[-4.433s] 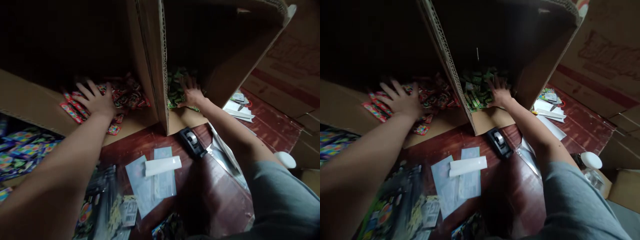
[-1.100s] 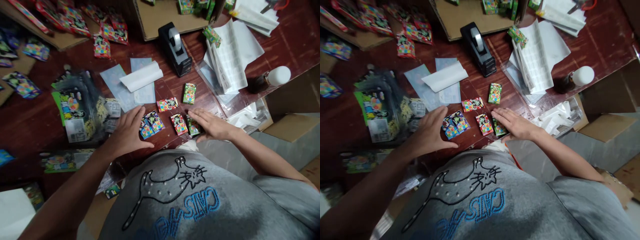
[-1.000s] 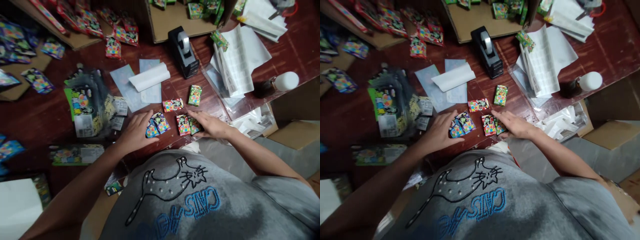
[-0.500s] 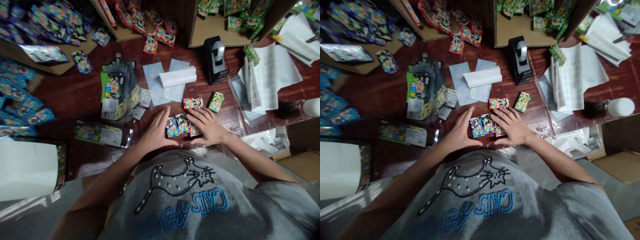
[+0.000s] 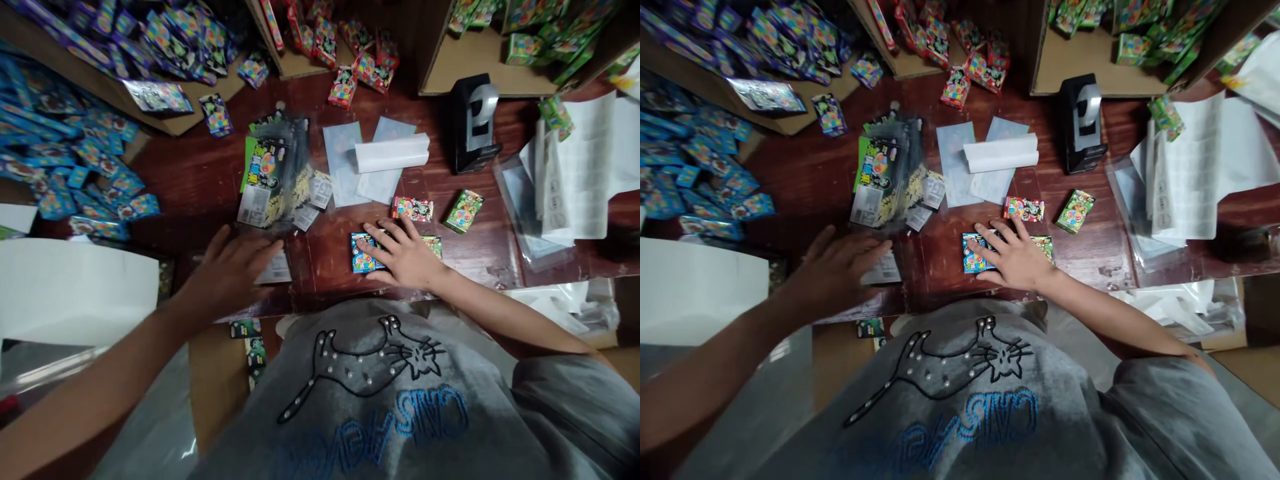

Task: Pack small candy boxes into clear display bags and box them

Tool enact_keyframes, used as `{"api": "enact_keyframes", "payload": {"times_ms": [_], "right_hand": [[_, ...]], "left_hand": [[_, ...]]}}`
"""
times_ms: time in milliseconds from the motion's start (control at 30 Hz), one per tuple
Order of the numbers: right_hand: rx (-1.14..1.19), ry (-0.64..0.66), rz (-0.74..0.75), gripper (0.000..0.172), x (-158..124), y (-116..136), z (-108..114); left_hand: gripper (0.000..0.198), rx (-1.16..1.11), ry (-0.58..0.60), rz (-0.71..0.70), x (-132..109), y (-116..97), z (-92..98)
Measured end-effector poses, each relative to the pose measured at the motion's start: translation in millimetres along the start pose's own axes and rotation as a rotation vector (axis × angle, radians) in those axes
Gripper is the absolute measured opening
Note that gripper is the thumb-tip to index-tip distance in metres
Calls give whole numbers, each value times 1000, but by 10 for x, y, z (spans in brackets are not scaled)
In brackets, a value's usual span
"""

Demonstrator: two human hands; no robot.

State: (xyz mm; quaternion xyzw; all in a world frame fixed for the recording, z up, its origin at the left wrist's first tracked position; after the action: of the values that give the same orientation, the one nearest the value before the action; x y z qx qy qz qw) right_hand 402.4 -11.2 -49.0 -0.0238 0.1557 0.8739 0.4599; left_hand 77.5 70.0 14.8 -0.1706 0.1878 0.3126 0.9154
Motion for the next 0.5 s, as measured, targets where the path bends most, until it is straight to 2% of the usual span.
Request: {"api": "enact_keyframes", "payload": {"times_ms": [100,167,267,400,500], "right_hand": [[16,0,59,75,-20,-7,33],[56,-15,50,72,-14,-31,47],[136,-49,-3,74,8,-72,54],[200,-69,-30,74,31,-93,63],[194,-41,6,70,33,-94,62]], "left_hand": [[92,-66,20,63,168,-365,-178],[95,-166,14,88,280,-531,-331],[94,-289,-87,107,412,-681,-482],[90,-359,-209,95,526,-797,-486],[84,-356,-269,100,567,-746,-411]]}}
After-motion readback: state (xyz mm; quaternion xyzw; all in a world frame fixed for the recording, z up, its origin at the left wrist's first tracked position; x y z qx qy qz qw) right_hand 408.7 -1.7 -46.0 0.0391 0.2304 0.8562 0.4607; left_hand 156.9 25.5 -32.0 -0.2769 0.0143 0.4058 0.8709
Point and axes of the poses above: each hand's wrist, its own x-axis towards the middle knuckle, its own z-axis out of the back of the hand, y = z × x, the point moved 5 cm from there along x, towards the middle knuckle, and after that the axes turned 15 degrees about y, right-handed, at the moved point
